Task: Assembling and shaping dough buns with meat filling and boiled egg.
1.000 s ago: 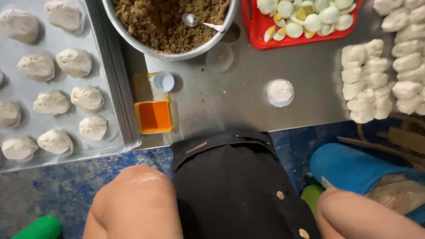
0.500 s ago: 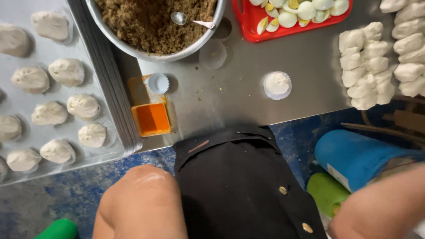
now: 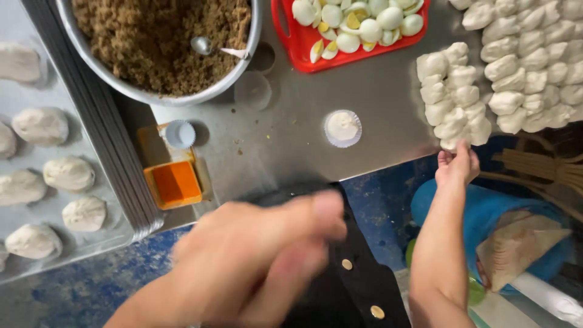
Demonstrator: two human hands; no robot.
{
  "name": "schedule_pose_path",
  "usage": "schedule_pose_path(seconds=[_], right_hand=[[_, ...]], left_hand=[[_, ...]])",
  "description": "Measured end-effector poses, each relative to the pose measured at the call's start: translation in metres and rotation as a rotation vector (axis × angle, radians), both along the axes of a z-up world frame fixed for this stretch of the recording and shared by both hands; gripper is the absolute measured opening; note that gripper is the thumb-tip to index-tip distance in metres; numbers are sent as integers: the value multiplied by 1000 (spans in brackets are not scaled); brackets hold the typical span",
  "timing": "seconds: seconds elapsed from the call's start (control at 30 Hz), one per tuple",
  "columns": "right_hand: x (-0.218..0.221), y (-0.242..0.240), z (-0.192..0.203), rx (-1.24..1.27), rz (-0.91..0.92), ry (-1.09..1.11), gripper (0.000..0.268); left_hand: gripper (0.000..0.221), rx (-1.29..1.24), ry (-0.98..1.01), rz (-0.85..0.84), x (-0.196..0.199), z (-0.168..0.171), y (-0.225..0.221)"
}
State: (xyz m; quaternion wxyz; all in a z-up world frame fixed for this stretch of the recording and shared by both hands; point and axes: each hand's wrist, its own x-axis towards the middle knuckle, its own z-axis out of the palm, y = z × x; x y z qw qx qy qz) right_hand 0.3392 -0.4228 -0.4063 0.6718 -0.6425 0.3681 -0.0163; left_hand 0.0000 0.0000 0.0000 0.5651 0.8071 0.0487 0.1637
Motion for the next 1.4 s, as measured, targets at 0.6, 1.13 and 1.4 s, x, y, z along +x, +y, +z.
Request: schedule_pose_path(seconds=[0.6,1.13,1.4], right_hand=[[-39,146,127,371,839,-399,32],[-72,353,237,-747,1347,-1019,67],[-120,399,246,-488,1301,-1243,75]], left_hand=[[57,-1193,483,196,242,-370,-81],[96,-1501,-328,-86,210,-191,-14],[95,-1248,-280,61,155,-197,50]])
